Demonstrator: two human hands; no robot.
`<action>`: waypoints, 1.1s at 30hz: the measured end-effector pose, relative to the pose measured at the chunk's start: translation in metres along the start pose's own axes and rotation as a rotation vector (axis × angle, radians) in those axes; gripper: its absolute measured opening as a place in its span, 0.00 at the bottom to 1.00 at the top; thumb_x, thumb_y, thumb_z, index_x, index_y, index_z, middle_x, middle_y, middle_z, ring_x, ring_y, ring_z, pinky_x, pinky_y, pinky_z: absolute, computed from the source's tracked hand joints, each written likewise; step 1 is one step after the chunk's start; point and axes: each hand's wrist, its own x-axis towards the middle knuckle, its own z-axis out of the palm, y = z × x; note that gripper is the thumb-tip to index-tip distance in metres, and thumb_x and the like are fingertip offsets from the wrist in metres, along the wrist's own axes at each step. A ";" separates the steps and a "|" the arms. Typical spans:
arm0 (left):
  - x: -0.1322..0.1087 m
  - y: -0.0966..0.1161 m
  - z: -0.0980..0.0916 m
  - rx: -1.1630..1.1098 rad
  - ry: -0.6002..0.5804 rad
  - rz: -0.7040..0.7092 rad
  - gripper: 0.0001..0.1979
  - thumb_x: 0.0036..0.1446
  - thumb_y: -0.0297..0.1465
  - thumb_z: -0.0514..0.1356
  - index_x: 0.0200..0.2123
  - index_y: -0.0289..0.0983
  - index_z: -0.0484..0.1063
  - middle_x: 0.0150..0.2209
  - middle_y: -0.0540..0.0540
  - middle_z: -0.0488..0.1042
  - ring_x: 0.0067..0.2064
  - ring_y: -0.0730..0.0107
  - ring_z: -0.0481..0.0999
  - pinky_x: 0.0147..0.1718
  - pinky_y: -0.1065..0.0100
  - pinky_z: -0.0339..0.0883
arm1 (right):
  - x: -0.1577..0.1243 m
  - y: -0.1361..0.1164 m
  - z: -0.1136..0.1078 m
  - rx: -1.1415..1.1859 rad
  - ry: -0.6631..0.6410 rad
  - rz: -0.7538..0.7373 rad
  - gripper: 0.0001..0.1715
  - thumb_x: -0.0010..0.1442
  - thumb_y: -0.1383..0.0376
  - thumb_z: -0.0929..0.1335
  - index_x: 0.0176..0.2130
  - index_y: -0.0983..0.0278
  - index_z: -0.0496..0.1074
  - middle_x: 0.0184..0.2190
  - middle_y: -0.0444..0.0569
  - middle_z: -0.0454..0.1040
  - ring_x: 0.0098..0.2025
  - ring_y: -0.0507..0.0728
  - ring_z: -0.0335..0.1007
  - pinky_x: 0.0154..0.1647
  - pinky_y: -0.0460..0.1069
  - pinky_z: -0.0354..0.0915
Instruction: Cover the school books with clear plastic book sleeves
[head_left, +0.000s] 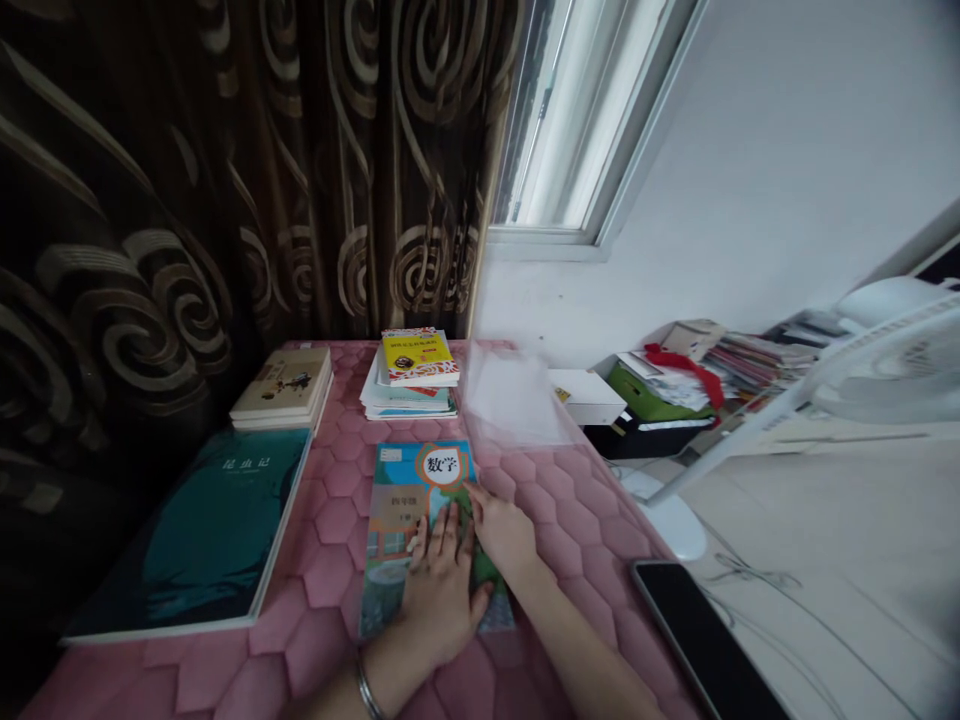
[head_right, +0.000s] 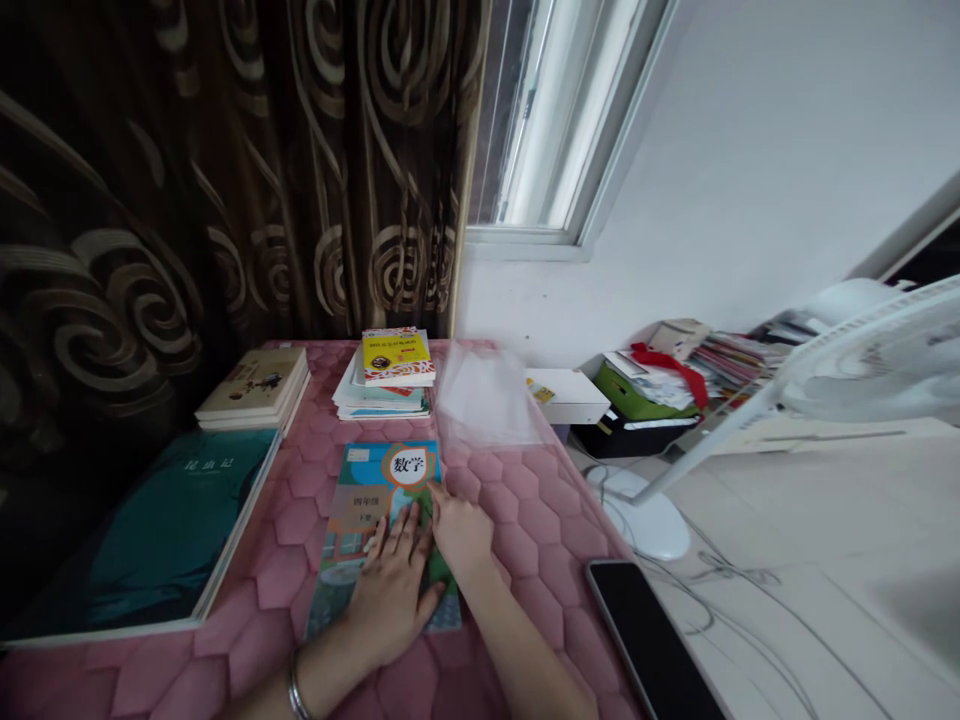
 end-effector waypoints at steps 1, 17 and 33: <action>-0.005 0.001 0.000 -0.005 -0.013 0.027 0.35 0.63 0.43 0.51 0.69 0.36 0.47 0.71 0.38 0.44 0.71 0.49 0.43 0.66 0.43 0.40 | 0.000 0.000 0.000 -0.003 -0.001 -0.002 0.23 0.69 0.62 0.57 0.59 0.49 0.67 0.39 0.49 0.80 0.36 0.57 0.78 0.33 0.47 0.69; -0.036 -0.004 0.018 -0.065 -0.011 0.335 0.40 0.61 0.42 0.58 0.69 0.53 0.37 0.71 0.41 0.28 0.70 0.43 0.42 0.63 0.37 0.41 | 0.064 0.006 -0.009 -0.126 -0.064 -0.018 0.28 0.70 0.57 0.53 0.64 0.57 0.61 0.43 0.59 0.78 0.41 0.62 0.77 0.37 0.53 0.71; -0.032 -0.006 0.025 -0.070 -0.022 0.364 0.41 0.59 0.46 0.58 0.69 0.52 0.38 0.71 0.39 0.32 0.70 0.42 0.45 0.63 0.38 0.43 | 0.054 -0.025 -0.002 -0.102 0.044 -0.642 0.25 0.70 0.59 0.56 0.61 0.60 0.65 0.60 0.53 0.67 0.59 0.61 0.61 0.59 0.58 0.58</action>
